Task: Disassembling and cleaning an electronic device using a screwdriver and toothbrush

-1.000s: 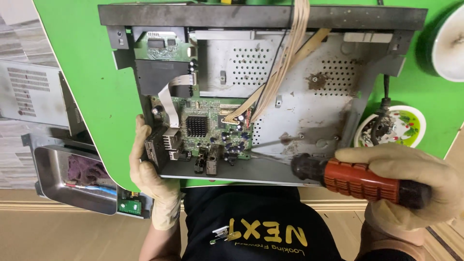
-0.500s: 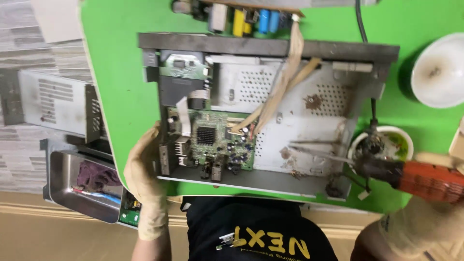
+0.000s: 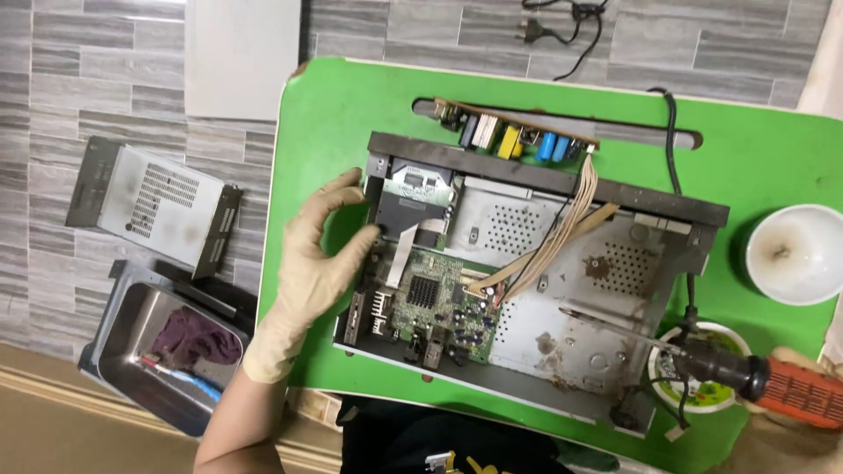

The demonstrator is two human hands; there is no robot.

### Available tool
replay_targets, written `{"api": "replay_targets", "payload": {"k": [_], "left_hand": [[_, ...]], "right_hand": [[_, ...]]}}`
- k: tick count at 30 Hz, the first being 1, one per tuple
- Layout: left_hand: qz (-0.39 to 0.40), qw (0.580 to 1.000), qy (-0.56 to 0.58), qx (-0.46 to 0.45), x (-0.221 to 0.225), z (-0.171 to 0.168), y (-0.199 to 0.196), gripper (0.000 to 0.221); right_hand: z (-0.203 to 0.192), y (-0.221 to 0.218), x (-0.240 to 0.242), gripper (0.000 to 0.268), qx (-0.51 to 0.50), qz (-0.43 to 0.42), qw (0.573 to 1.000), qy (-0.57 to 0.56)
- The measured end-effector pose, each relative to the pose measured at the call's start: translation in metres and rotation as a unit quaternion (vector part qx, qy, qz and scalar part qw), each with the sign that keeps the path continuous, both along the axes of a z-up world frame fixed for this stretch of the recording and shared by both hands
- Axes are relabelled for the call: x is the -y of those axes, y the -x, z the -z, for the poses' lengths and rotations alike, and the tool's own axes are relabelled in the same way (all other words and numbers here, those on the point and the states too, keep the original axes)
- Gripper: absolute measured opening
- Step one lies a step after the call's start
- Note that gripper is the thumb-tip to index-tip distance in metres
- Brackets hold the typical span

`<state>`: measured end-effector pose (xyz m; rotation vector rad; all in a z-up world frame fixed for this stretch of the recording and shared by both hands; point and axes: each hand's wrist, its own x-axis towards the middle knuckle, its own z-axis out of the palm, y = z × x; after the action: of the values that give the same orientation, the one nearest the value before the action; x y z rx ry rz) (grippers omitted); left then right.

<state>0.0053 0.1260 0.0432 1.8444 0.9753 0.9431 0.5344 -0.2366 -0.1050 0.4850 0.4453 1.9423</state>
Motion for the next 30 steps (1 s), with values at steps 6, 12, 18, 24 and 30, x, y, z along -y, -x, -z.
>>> {"api": "replay_targets", "payload": {"k": [6,12,18,24,30], "left_hand": [[0.03,0.994,0.061,-0.081,0.0,0.018,0.006,0.038],[0.053,0.991,-0.039,-0.119,0.001,0.028,0.009,0.046],[0.089,0.964,-0.166,-0.189,-0.004,0.031,0.015,0.054],[0.075,0.936,-0.222,-0.264,-0.003,0.039,0.014,0.043],[0.074,0.965,-0.169,-0.188,-0.002,0.034,0.014,0.049]], "right_hand": [[-0.105,0.146,-0.061,0.034,0.692,0.251,0.611,0.291],[-0.148,0.2,-0.083,0.037,0.944,0.267,-0.103,0.161],[-0.13,0.196,-0.087,0.023,0.904,0.319,-0.017,0.285],[-0.146,0.205,-0.095,0.04,0.764,0.363,0.313,0.432],[-0.142,0.193,-0.08,0.038,0.865,0.36,0.203,0.286]]}}
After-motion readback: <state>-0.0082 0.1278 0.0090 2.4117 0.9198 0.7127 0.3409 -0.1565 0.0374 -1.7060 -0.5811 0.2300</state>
